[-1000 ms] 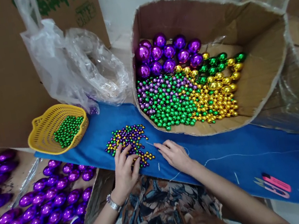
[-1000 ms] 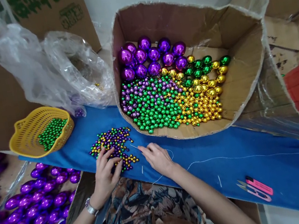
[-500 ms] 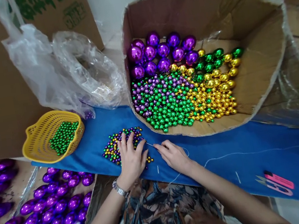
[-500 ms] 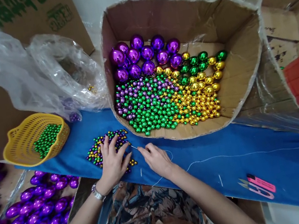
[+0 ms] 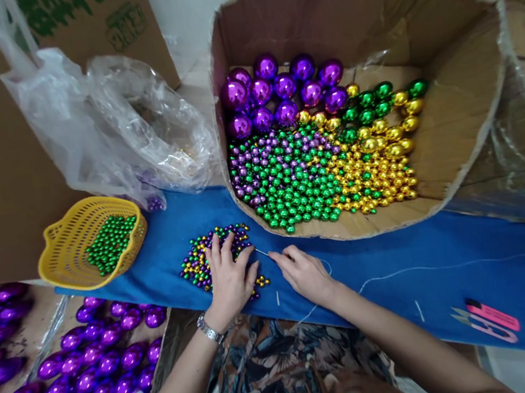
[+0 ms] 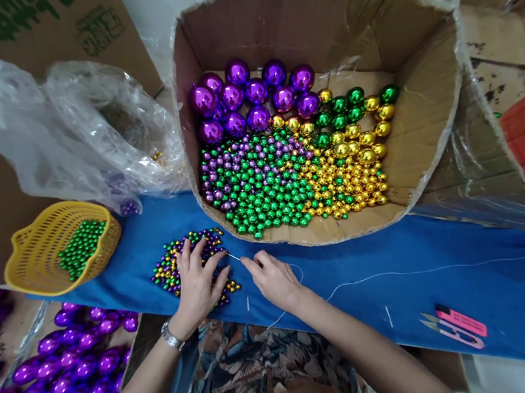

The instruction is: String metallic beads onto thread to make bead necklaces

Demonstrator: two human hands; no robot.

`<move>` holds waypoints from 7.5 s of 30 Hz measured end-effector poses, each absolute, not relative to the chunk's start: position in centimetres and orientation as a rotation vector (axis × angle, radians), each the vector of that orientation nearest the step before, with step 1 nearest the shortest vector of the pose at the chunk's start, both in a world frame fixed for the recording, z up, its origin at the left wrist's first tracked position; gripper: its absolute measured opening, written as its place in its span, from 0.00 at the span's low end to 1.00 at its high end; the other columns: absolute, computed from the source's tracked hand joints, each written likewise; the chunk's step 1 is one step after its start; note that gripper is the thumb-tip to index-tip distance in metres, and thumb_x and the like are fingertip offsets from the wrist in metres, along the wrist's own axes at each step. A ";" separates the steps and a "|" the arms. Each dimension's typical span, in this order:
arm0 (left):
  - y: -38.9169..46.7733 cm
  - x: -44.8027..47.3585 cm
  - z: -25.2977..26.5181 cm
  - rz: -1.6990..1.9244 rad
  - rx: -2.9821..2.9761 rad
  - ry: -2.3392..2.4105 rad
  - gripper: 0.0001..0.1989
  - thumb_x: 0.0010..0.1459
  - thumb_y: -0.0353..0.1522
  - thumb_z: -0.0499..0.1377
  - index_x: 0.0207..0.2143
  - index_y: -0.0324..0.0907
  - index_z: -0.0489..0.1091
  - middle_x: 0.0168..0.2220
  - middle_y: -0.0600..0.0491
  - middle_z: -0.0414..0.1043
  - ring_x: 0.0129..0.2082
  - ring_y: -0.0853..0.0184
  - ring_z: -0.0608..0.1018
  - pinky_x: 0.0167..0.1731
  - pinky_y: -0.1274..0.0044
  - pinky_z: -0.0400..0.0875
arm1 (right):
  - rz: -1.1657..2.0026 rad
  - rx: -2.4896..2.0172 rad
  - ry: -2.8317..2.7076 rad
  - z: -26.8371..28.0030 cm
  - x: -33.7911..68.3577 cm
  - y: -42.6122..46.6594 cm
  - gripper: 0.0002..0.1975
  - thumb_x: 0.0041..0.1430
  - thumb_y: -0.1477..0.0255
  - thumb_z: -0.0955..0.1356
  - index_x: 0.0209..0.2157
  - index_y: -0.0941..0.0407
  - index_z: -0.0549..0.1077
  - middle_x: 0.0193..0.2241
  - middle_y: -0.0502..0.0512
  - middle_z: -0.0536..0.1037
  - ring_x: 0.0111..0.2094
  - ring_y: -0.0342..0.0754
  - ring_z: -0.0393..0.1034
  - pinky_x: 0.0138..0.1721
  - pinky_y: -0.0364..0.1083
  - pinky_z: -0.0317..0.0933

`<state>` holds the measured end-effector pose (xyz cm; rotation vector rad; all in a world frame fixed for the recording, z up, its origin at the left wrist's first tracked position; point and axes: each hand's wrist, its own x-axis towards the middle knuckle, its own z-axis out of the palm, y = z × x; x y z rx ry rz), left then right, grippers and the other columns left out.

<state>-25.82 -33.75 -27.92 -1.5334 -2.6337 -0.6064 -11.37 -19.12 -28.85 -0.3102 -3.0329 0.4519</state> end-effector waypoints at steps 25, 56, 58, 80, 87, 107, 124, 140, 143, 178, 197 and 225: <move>-38.2 -25.1 -27.1 -0.767 -1.417 -2.589 0.08 0.59 0.31 0.58 0.41 0.44 0.73 0.57 0.44 0.62 0.65 0.49 0.52 0.59 0.51 0.54 | 0.487 0.046 -2.975 -28.7 -11.6 -19.3 0.16 0.66 0.74 0.60 0.53 0.54 0.70 0.37 0.56 0.72 0.35 0.44 0.69 0.32 0.40 0.64; -37.8 -24.9 -27.7 -0.811 -1.388 -2.590 0.09 0.58 0.31 0.58 0.42 0.44 0.72 0.58 0.45 0.61 0.65 0.48 0.51 0.59 0.51 0.55 | 0.417 -0.089 -2.965 -29.2 -12.5 -19.4 0.17 0.65 0.74 0.61 0.54 0.53 0.69 0.37 0.56 0.72 0.35 0.45 0.69 0.32 0.40 0.64; -37.7 -24.9 -27.7 -0.812 -1.392 -2.587 0.09 0.58 0.31 0.58 0.42 0.44 0.72 0.58 0.45 0.60 0.65 0.48 0.50 0.59 0.52 0.55 | 0.463 -0.100 -2.933 -29.4 -12.4 -19.3 0.17 0.66 0.73 0.61 0.55 0.53 0.69 0.37 0.56 0.72 0.36 0.44 0.69 0.34 0.40 0.64; -37.5 -25.0 -27.9 -0.727 -1.402 -2.563 0.11 0.58 0.32 0.58 0.45 0.43 0.72 0.58 0.42 0.60 0.65 0.47 0.51 0.59 0.51 0.53 | 0.798 -0.098 -2.788 -28.9 -11.6 -19.6 0.19 0.68 0.72 0.58 0.58 0.57 0.65 0.40 0.57 0.73 0.40 0.44 0.71 0.43 0.41 0.65; -37.7 -25.0 -28.0 -0.718 -1.429 -2.519 0.12 0.58 0.31 0.58 0.45 0.42 0.72 0.58 0.41 0.59 0.65 0.46 0.50 0.59 0.52 0.54 | 0.544 -0.034 -2.879 -29.0 -11.9 -19.2 0.17 0.66 0.73 0.60 0.54 0.54 0.69 0.38 0.56 0.72 0.35 0.44 0.70 0.35 0.40 0.65; -37.2 -24.7 -27.9 -0.657 -1.430 -2.556 0.12 0.58 0.32 0.58 0.45 0.47 0.74 0.59 0.43 0.58 0.65 0.44 0.49 0.57 0.49 0.53 | 0.401 0.003 -3.005 -28.6 -12.3 -19.2 0.16 0.66 0.73 0.61 0.54 0.52 0.70 0.35 0.54 0.72 0.31 0.43 0.68 0.30 0.39 0.60; -35.3 -25.4 -27.9 -0.666 -1.444 -2.554 0.16 0.59 0.33 0.57 0.50 0.46 0.70 0.60 0.42 0.57 0.66 0.46 0.48 0.59 0.50 0.49 | 0.463 -0.198 -2.882 -29.5 -11.2 -19.5 0.17 0.66 0.73 0.61 0.54 0.54 0.70 0.37 0.55 0.74 0.34 0.44 0.71 0.32 0.40 0.64; -34.6 -25.3 -27.9 -0.695 -1.489 -2.578 0.12 0.59 0.34 0.57 0.46 0.46 0.72 0.61 0.44 0.56 0.66 0.44 0.46 0.58 0.47 0.49 | 0.374 -0.257 -2.907 -29.7 -12.3 -20.4 0.17 0.67 0.71 0.61 0.55 0.55 0.69 0.36 0.57 0.73 0.34 0.46 0.71 0.31 0.40 0.64; -34.8 -25.4 -27.5 -0.791 -1.490 -2.554 0.12 0.60 0.33 0.56 0.46 0.45 0.71 0.60 0.45 0.57 0.66 0.47 0.47 0.59 0.49 0.51 | 0.462 -0.235 -2.848 -29.8 -12.2 -20.1 0.17 0.68 0.68 0.60 0.55 0.55 0.68 0.37 0.57 0.73 0.34 0.45 0.71 0.33 0.40 0.65; -36.0 -27.7 -26.2 -1.414 -1.355 -2.771 0.12 0.62 0.40 0.52 0.31 0.43 0.69 0.56 0.48 0.65 0.63 0.55 0.58 0.62 0.55 0.50 | 0.902 -0.073 -2.735 -26.5 -10.4 -17.8 0.26 0.64 0.63 0.64 0.60 0.56 0.58 0.41 0.56 0.74 0.42 0.46 0.69 0.44 0.45 0.65; -36.0 -26.7 -25.9 -1.333 -1.428 -2.645 0.09 0.63 0.34 0.52 0.32 0.43 0.69 0.57 0.47 0.64 0.65 0.57 0.56 0.62 0.56 0.51 | 0.371 -0.086 -3.149 -24.7 -11.2 -18.4 0.14 0.69 0.64 0.59 0.42 0.52 0.73 0.32 0.51 0.76 0.30 0.43 0.71 0.29 0.40 0.56; -34.0 -25.5 -27.7 -0.241 -2.086 -2.327 0.37 0.59 0.50 0.52 0.66 0.48 0.47 0.67 0.42 0.43 0.66 0.46 0.46 0.61 0.51 0.44 | 0.818 -0.313 -2.655 -26.7 -8.1 -17.7 0.14 0.69 0.72 0.58 0.45 0.56 0.73 0.36 0.56 0.75 0.37 0.46 0.72 0.40 0.43 0.67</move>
